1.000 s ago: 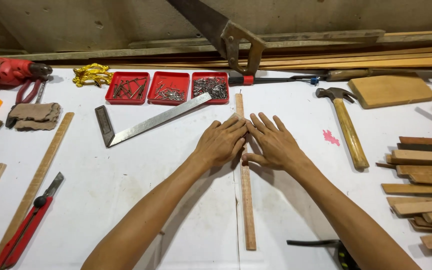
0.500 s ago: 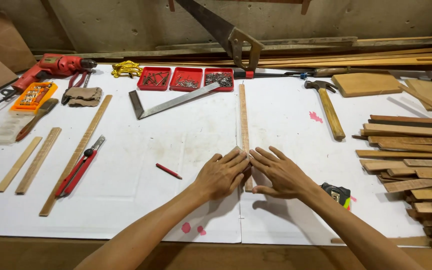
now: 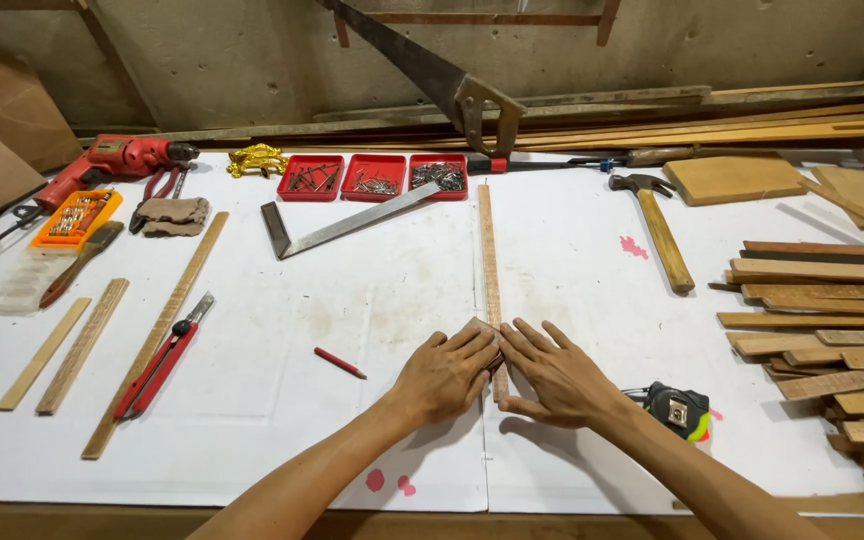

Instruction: Sand small wooden strips and mark them with a pencil using a try square at a workbench.

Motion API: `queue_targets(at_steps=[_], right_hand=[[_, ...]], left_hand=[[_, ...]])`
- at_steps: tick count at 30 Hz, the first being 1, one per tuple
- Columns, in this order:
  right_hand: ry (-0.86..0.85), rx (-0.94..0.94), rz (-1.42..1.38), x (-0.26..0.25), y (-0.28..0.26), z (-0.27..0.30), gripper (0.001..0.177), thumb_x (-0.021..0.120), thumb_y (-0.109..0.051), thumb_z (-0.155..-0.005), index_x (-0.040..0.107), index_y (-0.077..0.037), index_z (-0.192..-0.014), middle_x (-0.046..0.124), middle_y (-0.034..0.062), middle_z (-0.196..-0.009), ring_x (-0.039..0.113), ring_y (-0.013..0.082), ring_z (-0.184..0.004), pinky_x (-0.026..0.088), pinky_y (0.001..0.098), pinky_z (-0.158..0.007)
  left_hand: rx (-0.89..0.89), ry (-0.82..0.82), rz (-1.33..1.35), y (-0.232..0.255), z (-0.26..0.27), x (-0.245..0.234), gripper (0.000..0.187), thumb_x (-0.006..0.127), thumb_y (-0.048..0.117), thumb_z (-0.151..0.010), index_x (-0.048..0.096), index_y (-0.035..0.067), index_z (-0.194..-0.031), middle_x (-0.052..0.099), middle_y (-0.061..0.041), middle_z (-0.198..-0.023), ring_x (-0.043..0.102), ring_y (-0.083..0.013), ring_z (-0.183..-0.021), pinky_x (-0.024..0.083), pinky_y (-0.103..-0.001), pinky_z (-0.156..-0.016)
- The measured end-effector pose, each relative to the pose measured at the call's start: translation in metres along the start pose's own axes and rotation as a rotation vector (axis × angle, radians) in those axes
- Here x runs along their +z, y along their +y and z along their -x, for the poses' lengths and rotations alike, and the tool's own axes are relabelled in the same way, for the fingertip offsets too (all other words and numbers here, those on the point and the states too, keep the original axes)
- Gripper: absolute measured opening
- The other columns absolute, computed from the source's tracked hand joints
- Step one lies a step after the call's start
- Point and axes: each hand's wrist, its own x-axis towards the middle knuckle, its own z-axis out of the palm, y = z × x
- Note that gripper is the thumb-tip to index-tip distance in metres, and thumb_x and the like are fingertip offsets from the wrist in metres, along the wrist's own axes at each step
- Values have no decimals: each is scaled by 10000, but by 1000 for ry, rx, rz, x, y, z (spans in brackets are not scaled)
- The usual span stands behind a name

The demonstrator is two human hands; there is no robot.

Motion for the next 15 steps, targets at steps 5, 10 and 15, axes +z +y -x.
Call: queue_targets(at_steps=[5,10,15], right_hand=[[-27,36,-13,-4,16,-24,1017,291,-818,-891,272,-28,-1531,217,152,-1627,137,287,-1515,105,481,-1219],[-28,47,4,1,41,-53,1025,278,-811,-904,258,-4,-1536,215,164,-1627,144,299,-1514,121,491,-1218],[-32,60,0,-2,69,-84,1101,249,-871,-863,270,10,-1523,236,182,-1618,159,309,-1514,127,487,-1219]], left_hand=[[-21,16,46,-20,-24,2,435,474,313,-1015,578,91,-1374,535,-99,-1493,454,-241,-1405,445,-440,-957],[-24,45,41,-44,-51,5,445,484,300,-1002,579,82,-1378,551,-104,-1475,478,-241,-1381,445,-439,-937],[-20,36,36,-75,-84,12,455,474,305,-1002,576,82,-1386,545,-108,-1483,479,-241,-1382,444,-436,-938]])
